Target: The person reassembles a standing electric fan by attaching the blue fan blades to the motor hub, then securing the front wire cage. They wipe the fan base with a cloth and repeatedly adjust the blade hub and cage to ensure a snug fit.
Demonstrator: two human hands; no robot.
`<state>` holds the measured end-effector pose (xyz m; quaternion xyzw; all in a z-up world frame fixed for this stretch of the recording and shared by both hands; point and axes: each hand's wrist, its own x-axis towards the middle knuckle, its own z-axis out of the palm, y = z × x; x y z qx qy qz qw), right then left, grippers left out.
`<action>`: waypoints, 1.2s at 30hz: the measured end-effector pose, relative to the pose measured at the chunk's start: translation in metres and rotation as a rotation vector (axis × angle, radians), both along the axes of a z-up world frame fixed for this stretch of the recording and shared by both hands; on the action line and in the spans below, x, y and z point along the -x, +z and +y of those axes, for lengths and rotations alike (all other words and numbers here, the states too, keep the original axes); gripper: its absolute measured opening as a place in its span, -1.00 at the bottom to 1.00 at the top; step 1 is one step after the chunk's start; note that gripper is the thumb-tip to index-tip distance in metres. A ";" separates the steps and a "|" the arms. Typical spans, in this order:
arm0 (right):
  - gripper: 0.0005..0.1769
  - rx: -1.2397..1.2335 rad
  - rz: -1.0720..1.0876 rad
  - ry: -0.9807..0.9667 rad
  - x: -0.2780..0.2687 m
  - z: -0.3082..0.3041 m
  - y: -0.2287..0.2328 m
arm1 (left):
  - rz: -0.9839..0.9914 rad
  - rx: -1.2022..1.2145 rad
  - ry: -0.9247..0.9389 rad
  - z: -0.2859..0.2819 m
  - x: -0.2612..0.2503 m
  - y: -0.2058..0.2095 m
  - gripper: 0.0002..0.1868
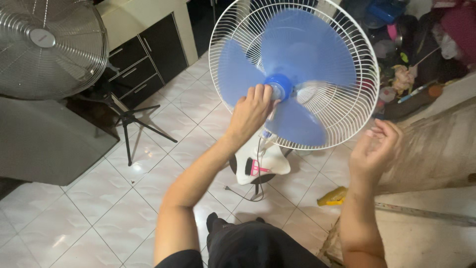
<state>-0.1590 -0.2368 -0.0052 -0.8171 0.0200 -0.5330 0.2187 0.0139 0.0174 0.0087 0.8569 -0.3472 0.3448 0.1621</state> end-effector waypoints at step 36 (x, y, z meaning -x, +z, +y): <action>-0.58 -0.539 0.317 0.342 -0.115 -0.146 -0.060 | -0.171 -0.059 -0.059 -0.063 0.038 -0.011 -0.44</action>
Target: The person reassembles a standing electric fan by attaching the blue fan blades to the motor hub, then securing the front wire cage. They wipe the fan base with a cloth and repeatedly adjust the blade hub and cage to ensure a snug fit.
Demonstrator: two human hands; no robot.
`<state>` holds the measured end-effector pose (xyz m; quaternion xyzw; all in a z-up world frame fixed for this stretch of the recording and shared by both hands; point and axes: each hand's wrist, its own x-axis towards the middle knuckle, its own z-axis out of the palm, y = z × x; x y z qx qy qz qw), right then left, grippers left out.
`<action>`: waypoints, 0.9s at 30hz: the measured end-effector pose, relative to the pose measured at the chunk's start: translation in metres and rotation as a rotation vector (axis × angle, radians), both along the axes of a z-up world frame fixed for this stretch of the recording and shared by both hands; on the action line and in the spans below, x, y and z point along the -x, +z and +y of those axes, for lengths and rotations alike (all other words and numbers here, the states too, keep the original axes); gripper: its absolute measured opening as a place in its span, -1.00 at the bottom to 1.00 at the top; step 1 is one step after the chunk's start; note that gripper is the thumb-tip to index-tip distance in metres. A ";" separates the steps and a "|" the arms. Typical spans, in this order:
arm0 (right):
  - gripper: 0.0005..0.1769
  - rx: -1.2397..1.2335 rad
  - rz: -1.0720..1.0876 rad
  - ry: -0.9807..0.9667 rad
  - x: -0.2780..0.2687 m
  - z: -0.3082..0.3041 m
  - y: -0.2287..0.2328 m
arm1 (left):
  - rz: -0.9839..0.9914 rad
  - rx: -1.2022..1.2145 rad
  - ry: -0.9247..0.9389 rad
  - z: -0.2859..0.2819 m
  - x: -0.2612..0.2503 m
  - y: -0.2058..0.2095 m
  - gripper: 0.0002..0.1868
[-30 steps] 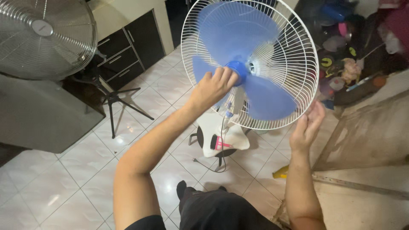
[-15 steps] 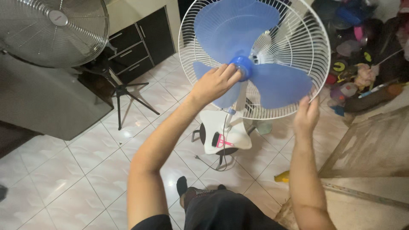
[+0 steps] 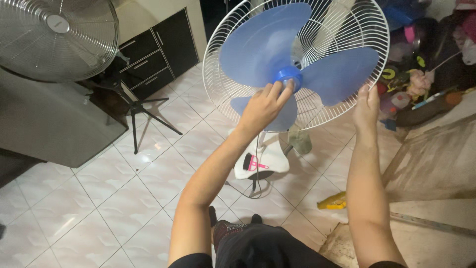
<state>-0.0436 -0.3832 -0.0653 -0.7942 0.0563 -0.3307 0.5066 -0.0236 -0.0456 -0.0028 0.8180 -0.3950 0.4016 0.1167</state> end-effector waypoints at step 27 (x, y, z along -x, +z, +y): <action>-0.76 0.469 -0.216 0.129 0.104 0.150 -0.033 | -0.108 -0.165 -0.094 0.024 0.002 0.017 -0.36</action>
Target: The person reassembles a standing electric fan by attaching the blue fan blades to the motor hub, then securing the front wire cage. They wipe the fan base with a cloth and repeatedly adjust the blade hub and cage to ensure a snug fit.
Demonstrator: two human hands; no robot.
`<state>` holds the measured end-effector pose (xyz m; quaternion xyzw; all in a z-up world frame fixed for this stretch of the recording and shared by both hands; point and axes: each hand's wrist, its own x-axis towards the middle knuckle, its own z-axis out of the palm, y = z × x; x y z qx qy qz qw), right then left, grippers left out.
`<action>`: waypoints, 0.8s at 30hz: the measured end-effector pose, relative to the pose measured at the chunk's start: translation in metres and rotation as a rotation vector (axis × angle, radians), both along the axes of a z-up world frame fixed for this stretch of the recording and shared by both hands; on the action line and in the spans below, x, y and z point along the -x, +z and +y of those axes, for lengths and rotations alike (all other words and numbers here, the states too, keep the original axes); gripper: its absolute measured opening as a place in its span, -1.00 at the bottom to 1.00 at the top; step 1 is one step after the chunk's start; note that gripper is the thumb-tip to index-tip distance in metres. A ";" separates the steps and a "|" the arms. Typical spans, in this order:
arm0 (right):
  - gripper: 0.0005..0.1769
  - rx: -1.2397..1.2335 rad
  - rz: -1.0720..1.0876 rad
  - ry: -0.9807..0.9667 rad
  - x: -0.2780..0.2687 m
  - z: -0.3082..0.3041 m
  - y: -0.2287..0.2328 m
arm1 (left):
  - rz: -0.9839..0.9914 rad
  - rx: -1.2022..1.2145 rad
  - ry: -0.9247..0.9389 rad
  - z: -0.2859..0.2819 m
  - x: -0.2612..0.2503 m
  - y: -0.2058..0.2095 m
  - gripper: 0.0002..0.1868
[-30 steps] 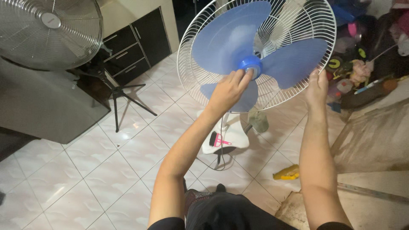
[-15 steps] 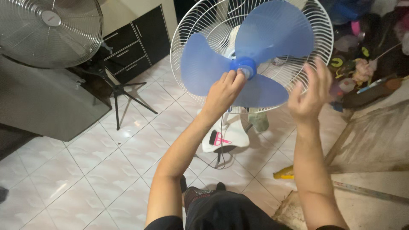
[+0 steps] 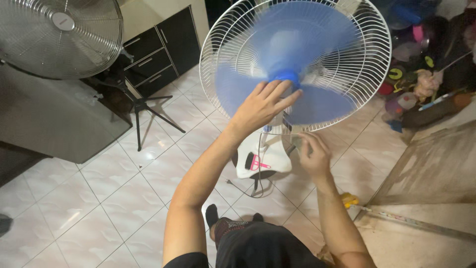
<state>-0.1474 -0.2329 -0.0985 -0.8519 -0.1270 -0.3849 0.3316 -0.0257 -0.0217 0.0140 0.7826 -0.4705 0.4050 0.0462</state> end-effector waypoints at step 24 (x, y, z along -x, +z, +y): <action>-0.42 0.064 -0.109 -0.157 -0.041 -0.042 0.074 | -0.061 0.145 0.192 -0.019 -0.005 -0.002 -0.69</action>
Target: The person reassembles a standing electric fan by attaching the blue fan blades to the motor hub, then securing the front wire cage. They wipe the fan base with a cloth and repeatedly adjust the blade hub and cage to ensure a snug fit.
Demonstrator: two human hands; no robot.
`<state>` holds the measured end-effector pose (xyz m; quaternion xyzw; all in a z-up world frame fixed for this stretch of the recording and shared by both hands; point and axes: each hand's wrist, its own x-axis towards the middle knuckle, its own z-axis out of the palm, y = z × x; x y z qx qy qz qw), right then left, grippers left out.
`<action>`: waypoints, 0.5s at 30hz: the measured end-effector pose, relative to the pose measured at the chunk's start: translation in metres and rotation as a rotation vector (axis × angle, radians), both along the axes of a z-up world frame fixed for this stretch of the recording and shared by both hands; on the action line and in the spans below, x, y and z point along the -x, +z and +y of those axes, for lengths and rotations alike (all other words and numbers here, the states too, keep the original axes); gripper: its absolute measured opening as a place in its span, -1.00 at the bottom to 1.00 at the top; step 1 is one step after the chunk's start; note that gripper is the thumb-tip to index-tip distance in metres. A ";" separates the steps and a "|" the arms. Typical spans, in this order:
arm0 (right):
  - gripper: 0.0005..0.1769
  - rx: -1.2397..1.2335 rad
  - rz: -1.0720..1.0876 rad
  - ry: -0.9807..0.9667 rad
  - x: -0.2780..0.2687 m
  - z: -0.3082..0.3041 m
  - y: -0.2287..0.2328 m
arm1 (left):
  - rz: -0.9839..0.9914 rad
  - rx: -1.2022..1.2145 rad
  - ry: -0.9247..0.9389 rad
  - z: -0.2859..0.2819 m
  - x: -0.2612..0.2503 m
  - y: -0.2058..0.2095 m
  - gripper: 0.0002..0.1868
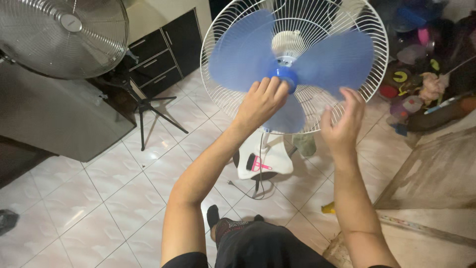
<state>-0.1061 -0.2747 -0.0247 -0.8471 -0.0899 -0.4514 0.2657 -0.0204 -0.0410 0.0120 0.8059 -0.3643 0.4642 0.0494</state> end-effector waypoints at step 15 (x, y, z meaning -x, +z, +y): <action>-0.70 0.492 0.095 0.043 -0.016 -0.004 0.123 | -0.031 -0.018 0.236 -0.003 0.005 0.000 -0.67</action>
